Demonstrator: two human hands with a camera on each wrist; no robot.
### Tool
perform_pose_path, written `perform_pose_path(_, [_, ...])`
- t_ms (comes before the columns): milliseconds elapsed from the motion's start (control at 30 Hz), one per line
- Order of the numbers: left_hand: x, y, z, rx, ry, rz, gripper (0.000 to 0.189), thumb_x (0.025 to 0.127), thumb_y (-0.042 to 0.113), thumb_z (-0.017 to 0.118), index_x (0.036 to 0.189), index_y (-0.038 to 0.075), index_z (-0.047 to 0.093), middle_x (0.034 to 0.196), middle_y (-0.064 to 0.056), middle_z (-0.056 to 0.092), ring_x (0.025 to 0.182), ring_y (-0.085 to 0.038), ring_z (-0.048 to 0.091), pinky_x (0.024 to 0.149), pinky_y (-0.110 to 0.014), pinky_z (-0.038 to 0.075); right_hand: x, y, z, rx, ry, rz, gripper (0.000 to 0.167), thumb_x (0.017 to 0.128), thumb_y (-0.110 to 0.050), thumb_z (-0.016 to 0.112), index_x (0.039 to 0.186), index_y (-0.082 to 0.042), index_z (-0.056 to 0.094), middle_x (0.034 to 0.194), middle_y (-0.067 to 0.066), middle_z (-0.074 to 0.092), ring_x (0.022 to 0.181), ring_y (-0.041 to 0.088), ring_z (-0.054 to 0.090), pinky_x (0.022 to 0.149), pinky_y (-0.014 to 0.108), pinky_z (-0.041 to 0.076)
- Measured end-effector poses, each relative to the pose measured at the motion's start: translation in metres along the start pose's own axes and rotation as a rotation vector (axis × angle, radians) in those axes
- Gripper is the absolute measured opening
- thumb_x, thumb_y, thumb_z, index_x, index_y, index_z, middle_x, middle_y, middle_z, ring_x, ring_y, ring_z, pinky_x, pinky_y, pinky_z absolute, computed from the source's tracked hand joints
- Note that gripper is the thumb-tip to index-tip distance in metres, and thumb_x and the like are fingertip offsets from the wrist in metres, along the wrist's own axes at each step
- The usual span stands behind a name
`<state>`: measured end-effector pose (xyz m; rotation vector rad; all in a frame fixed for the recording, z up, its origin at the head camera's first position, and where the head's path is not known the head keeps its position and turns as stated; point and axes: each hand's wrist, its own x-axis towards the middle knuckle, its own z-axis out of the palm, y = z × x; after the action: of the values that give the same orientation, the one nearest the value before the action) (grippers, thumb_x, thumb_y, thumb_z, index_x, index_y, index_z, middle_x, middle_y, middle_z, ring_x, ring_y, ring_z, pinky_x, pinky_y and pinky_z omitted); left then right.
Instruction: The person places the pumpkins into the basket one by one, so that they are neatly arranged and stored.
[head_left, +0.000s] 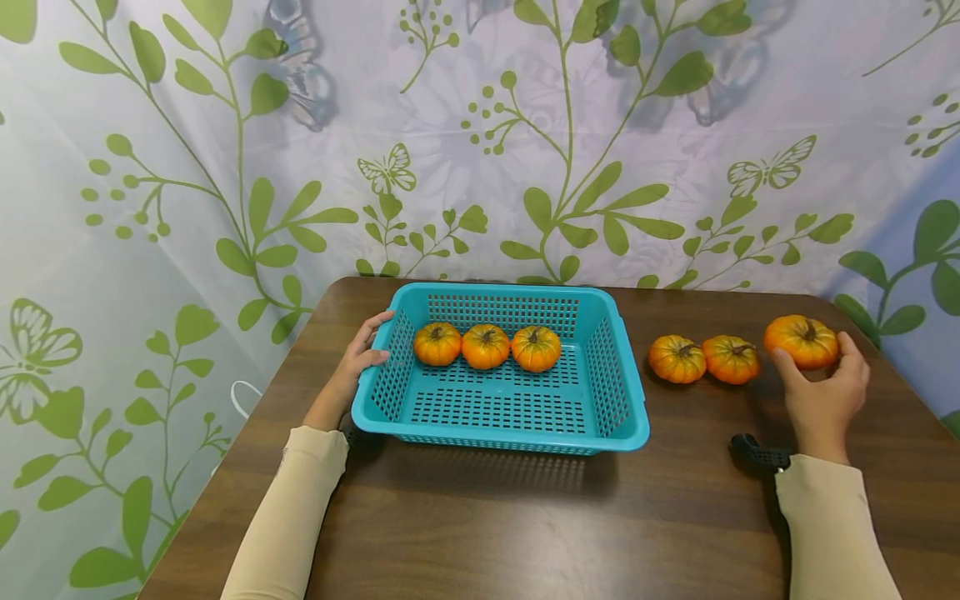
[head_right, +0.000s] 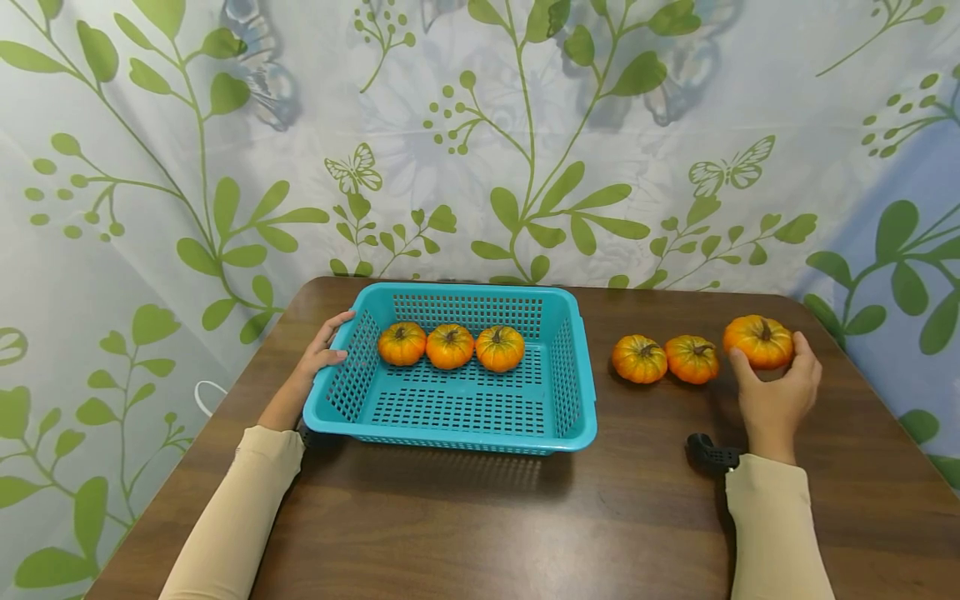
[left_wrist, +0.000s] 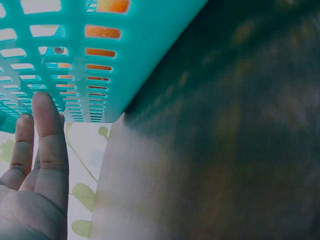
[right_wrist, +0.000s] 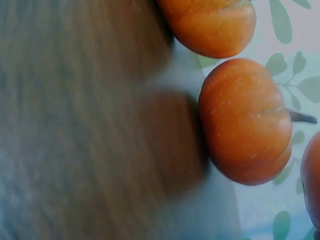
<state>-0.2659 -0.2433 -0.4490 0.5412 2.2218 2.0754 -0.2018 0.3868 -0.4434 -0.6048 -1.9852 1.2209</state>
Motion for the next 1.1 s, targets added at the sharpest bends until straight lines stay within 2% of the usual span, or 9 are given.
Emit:
perform_pose_path(267, [0.001,-0.001,0.0,0.001,0.0,-0.002,0.074,0.095,0.013,0.047,0.166,0.005,0.027,0.162,-0.035,0.033,0.13,-0.047,0.05,0.095,-0.031,0.054,-0.005,-0.013,0.002,-0.008,-0.014,-0.11,0.08,0.093,-0.017,0.08,0.164,-0.003,0.044,0.162,0.023,0.043,0.147,0.022,0.041,0.121,0.021,0.029])
perform_pose_path(433, [0.002,-0.001,0.001,-0.015,0.007,0.005,0.075,0.094,0.012,0.048,0.165,0.003,0.028,0.16,-0.035,0.035,0.128,-0.043,0.051,0.095,-0.031,0.054,-0.005,-0.022,0.003,0.003,-0.035,-0.138,0.081,0.092,-0.017,0.081,0.164,-0.006,0.045,0.163,0.02,0.043,0.147,0.019,0.041,0.123,0.022,0.028])
perform_pose_path(633, [0.002,-0.002,0.0,-0.016,0.007,0.003,0.075,0.094,0.011,0.048,0.165,0.002,0.027,0.16,-0.035,0.035,0.128,-0.045,0.05,0.095,-0.03,0.054,-0.008,-0.035,0.005,0.009,-0.045,-0.173,0.08,0.092,-0.019,0.083,0.163,-0.008,0.048,0.161,0.019,0.047,0.144,0.016,0.044,0.122,0.022,0.031])
perform_pose_path(767, [0.002,-0.002,0.0,-0.013,0.009,0.003,0.074,0.094,0.012,0.048,0.165,0.003,0.028,0.161,-0.035,0.034,0.129,-0.049,0.049,0.094,-0.029,0.054,-0.01,-0.042,0.007,0.003,-0.058,-0.21,0.08,0.091,-0.022,0.085,0.162,-0.009,0.05,0.158,0.019,0.05,0.14,0.014,0.047,0.117,0.019,0.033])
perform_pose_path(900, [0.001,0.0,0.0,-0.018,0.004,0.014,0.074,0.095,0.011,0.047,0.165,0.002,0.027,0.161,-0.036,0.033,0.13,-0.047,0.049,0.095,-0.029,0.053,-0.011,-0.047,0.009,0.0,-0.07,-0.253,0.079,0.09,-0.021,0.086,0.16,-0.008,0.053,0.155,0.021,0.053,0.138,0.015,0.048,0.111,0.015,0.034])
perform_pose_path(1100, [0.001,-0.001,0.0,-0.017,0.007,0.014,0.074,0.094,0.011,0.047,0.165,0.002,0.027,0.16,-0.036,0.034,0.128,-0.042,0.051,0.094,-0.029,0.054,-0.014,-0.054,0.014,0.03,-0.109,-0.262,0.078,0.09,-0.013,0.086,0.16,-0.006,0.053,0.153,0.019,0.053,0.134,0.012,0.051,0.116,0.019,0.037])
